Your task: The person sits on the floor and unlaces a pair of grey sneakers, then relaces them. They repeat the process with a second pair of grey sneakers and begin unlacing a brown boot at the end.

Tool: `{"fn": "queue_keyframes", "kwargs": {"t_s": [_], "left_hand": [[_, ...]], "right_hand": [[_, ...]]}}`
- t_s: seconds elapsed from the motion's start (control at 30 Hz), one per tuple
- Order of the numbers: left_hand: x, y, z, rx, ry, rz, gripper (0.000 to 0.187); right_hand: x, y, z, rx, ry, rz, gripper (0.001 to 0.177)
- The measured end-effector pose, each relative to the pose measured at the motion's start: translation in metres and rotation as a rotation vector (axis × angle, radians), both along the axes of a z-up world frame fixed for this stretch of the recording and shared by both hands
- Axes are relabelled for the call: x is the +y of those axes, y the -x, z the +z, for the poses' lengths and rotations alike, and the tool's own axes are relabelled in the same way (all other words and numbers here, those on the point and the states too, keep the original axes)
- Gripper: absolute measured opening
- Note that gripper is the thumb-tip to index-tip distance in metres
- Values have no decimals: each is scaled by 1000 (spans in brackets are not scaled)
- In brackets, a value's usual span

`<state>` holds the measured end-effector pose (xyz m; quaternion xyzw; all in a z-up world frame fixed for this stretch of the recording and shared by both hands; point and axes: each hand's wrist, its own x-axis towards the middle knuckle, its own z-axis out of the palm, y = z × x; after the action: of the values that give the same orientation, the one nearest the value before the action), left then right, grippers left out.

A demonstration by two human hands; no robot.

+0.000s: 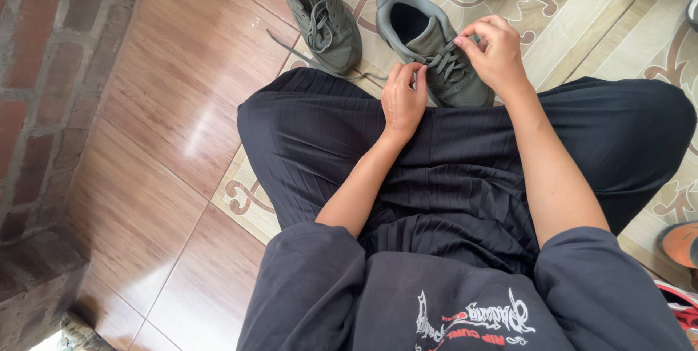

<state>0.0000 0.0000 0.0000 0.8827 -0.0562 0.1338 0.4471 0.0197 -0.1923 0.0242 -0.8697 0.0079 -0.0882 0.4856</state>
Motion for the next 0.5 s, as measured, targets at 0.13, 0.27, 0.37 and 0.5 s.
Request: {"fn": "queue_keyframes", "kwargs": {"t_s": [0.13,0.27,0.37,0.5], "left_hand": [[2,-4,14,107,35,47,18],[1,-6,26,-39,-23,37,15],[2,-8,38,-261,-46,-49,14],[9,-35,52,-355,-163,-259,26]], "right_hand": [[-1,-5,-12,-32,38,-3,19],[-4,-4,-15,40,85,-95,18],[-11,0,-9,-16,-23,-76,22],[-33,15,9,47,-173,-57,17]]}}
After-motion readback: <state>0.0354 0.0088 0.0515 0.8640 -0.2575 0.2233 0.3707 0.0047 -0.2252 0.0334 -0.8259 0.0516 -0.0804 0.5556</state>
